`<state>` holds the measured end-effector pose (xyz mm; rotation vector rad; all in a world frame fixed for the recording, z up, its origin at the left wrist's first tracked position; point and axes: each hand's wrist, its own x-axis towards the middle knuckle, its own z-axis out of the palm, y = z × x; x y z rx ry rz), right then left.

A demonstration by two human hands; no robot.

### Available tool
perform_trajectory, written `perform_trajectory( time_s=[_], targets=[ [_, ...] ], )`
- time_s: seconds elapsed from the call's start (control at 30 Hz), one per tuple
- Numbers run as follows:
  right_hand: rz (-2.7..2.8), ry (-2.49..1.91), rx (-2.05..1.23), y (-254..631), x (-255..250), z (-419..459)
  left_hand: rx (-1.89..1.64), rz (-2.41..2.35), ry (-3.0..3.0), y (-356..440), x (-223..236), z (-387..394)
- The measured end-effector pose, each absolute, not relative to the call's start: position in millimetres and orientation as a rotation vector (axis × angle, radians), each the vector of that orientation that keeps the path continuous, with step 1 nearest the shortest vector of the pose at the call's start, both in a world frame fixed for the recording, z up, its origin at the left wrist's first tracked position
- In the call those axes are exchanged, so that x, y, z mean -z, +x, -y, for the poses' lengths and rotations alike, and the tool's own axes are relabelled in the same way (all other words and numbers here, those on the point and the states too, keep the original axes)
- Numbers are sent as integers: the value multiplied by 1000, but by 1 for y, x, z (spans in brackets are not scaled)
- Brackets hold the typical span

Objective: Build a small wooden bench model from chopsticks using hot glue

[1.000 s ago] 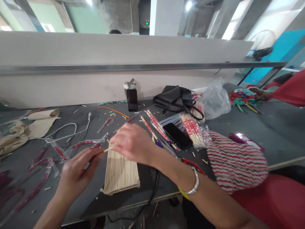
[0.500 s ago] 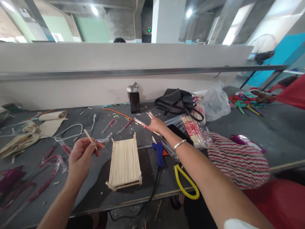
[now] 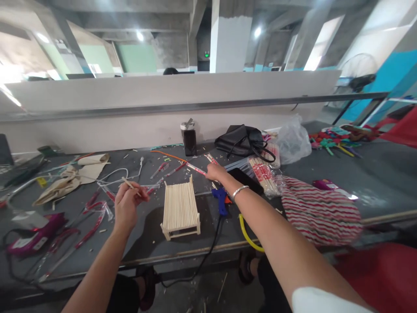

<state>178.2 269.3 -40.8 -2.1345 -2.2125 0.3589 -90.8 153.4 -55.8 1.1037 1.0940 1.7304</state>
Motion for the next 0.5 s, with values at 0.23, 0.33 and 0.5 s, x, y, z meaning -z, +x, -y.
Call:
perform_trajectory(
  time_s=[0.23,0.33,0.5],
  targets=[
    [1578,-1665,-692,212,-2,-173,-1911,-1021,1101,-98,25,-139],
    [1385,-1489,-811,223,16,-81,-1816,-882,1177,-73,9,-92],
    [724,-1194,-1402,208,76,39,-1103,-916,1118,12,39,7]
  ],
)
